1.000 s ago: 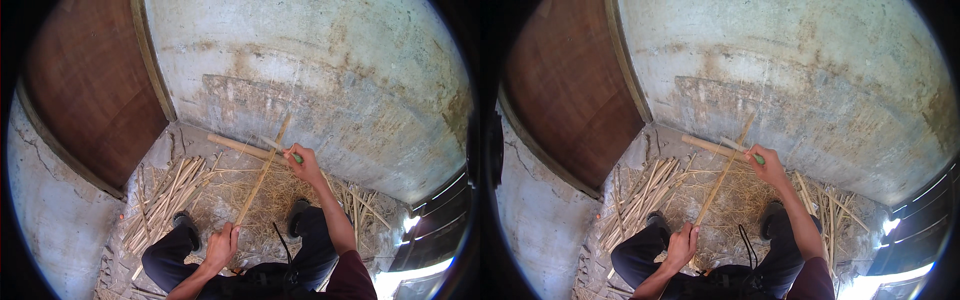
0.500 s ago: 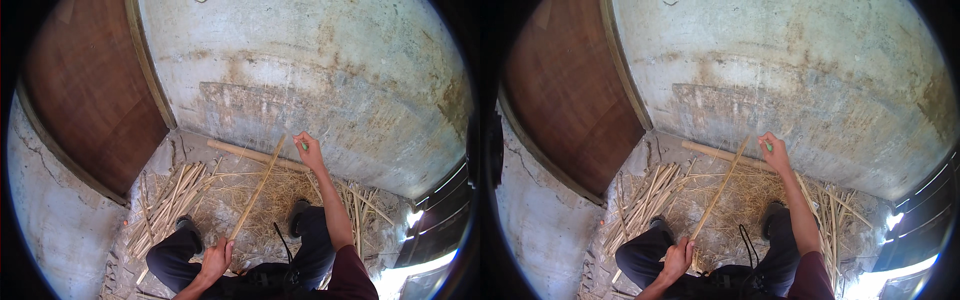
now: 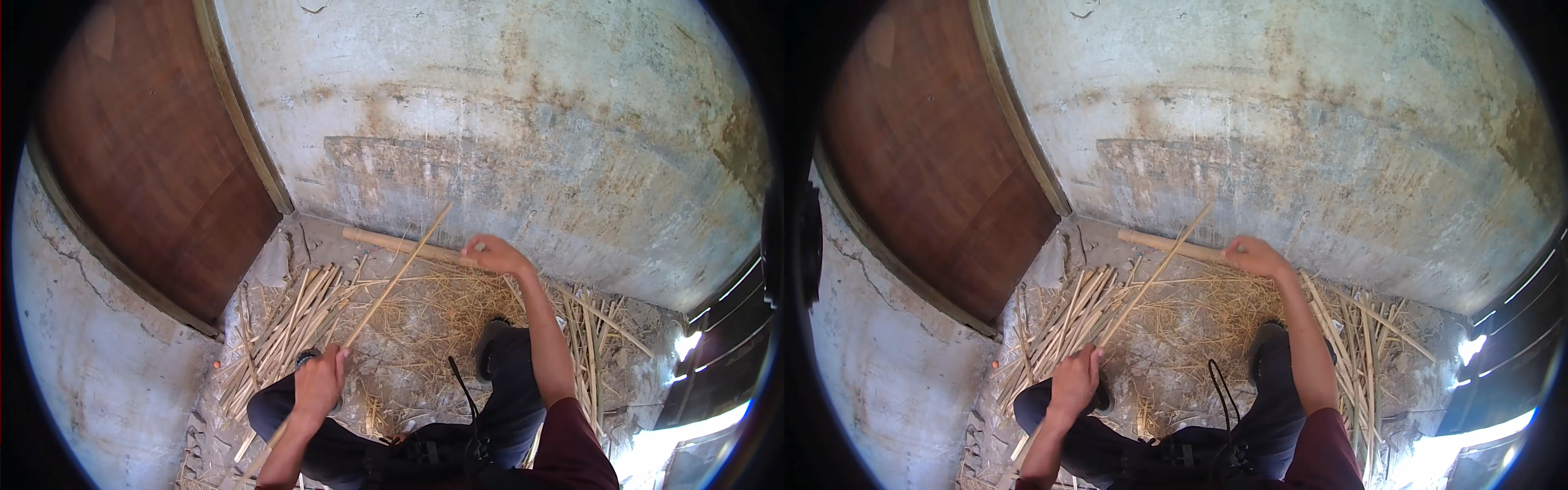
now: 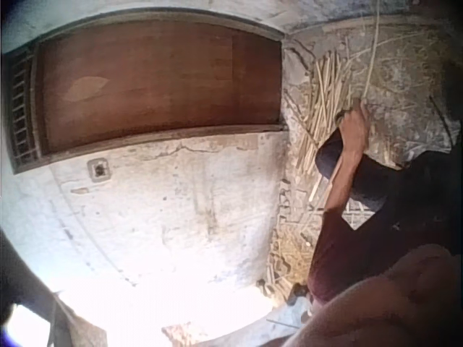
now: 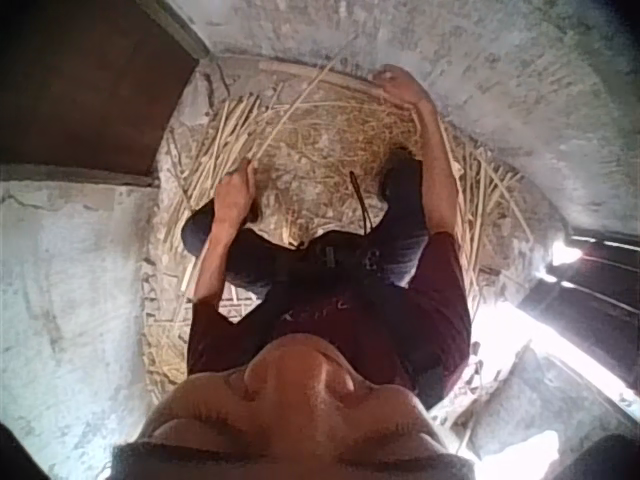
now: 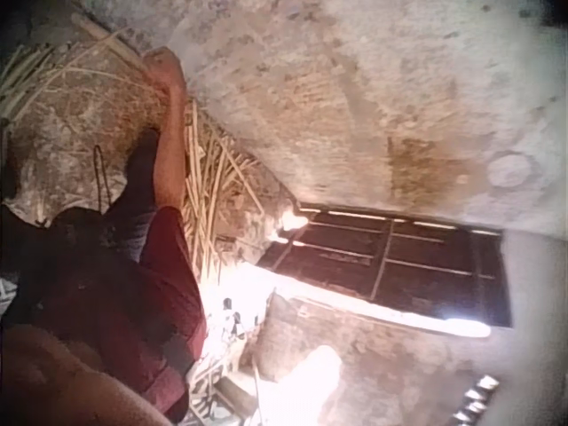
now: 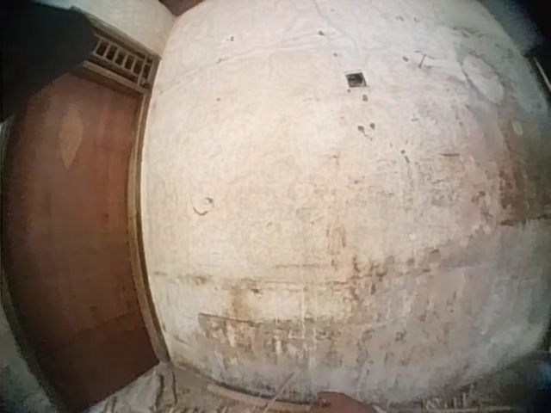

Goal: The person shaves a thin strip of bamboo using a knife, holding the strip against a larger bamboo piece for support.

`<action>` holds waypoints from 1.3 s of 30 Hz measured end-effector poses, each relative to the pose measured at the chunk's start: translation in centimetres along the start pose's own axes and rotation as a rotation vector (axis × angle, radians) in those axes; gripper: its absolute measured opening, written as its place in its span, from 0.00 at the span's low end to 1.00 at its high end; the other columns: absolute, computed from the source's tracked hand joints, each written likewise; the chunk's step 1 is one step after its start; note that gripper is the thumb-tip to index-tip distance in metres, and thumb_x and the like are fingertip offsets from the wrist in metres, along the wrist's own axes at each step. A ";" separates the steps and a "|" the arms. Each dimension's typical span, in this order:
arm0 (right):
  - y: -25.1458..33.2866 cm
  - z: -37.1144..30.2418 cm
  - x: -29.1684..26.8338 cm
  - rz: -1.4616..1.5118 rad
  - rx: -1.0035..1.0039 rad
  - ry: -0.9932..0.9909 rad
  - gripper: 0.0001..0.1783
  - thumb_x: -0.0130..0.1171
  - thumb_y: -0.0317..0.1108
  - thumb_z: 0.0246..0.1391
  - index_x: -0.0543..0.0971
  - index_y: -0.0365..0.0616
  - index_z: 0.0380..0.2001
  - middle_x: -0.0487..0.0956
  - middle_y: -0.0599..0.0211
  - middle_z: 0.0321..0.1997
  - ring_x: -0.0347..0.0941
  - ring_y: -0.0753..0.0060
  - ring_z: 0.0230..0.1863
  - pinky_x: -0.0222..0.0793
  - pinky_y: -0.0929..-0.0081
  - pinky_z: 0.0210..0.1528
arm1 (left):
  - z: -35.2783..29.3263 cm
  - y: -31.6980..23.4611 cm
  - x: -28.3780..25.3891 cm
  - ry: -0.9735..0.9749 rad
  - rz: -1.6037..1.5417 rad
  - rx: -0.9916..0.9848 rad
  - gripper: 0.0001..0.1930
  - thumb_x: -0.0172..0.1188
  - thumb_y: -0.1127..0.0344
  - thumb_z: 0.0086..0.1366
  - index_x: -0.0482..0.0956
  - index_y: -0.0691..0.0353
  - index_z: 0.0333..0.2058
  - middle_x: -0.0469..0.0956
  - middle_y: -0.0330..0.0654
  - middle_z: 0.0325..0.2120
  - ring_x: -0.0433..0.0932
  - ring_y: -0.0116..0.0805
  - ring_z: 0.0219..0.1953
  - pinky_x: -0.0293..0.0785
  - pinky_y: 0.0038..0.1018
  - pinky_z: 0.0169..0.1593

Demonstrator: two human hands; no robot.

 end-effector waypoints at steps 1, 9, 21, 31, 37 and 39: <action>1.5 -0.4 -0.1 0.007 -0.001 0.000 0.21 0.66 0.50 0.66 0.84 0.45 0.50 0.87 0.54 0.34 0.85 0.51 0.39 0.79 0.56 0.43 | 0.5 0.3 -0.2 0.001 0.007 0.000 0.16 0.52 0.54 0.83 0.76 0.59 0.40 0.83 0.56 0.22 0.83 0.64 0.26 0.78 0.57 0.29; 6.3 -4.4 -3.1 -0.388 0.130 -0.494 0.23 0.66 0.48 0.64 0.85 0.39 0.51 0.88 0.45 0.44 0.85 0.41 0.50 0.80 0.47 0.54 | 4.7 -1.8 -5.7 -0.304 0.126 0.028 0.13 0.57 0.56 0.81 0.81 0.58 0.40 0.84 0.52 0.27 0.85 0.60 0.29 0.79 0.51 0.31; 8.1 -6.7 -4.4 0.050 -0.021 -0.530 0.13 0.67 0.38 0.63 0.89 0.39 0.40 0.85 0.48 0.27 0.84 0.43 0.32 0.78 0.52 0.37 | 7.5 -5.0 -9.9 -0.265 0.354 0.228 0.16 0.61 0.52 0.77 0.84 0.57 0.36 0.85 0.47 0.26 0.86 0.54 0.27 0.80 0.47 0.31; 12.2 -5.0 5.0 0.085 -0.291 -0.038 0.27 0.65 0.55 0.69 0.88 0.36 0.35 0.84 0.52 0.29 0.81 0.53 0.32 0.73 0.55 0.37 | 10.4 -8.0 -11.9 -0.084 0.382 0.549 0.13 0.65 0.51 0.73 0.90 0.53 0.42 0.87 0.42 0.27 0.85 0.47 0.29 0.77 0.43 0.42; 12.4 -4.8 5.0 0.316 -0.336 0.098 0.26 0.77 0.55 0.60 0.88 0.40 0.40 0.87 0.67 0.35 0.81 0.76 0.38 0.76 0.66 0.41 | 12.7 -8.9 -14.3 -0.233 0.505 0.623 0.10 0.70 0.53 0.68 0.89 0.50 0.40 0.83 0.37 0.28 0.82 0.35 0.39 0.67 0.39 0.55; 12.3 -4.7 5.6 0.378 -0.310 0.049 0.25 0.78 0.52 0.59 0.88 0.39 0.42 0.87 0.67 0.36 0.81 0.76 0.38 0.76 0.69 0.42 | 13.0 -9.7 -15.3 -0.262 0.485 0.611 0.11 0.74 0.57 0.64 0.87 0.52 0.41 0.82 0.37 0.33 0.81 0.36 0.45 0.66 0.41 0.58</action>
Point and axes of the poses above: each hand's wrist, its own z-axis towards the middle knuckle, its own x-axis out of the palm, y = z × x, the point moved 5 cm from there along z, towards the middle knuckle
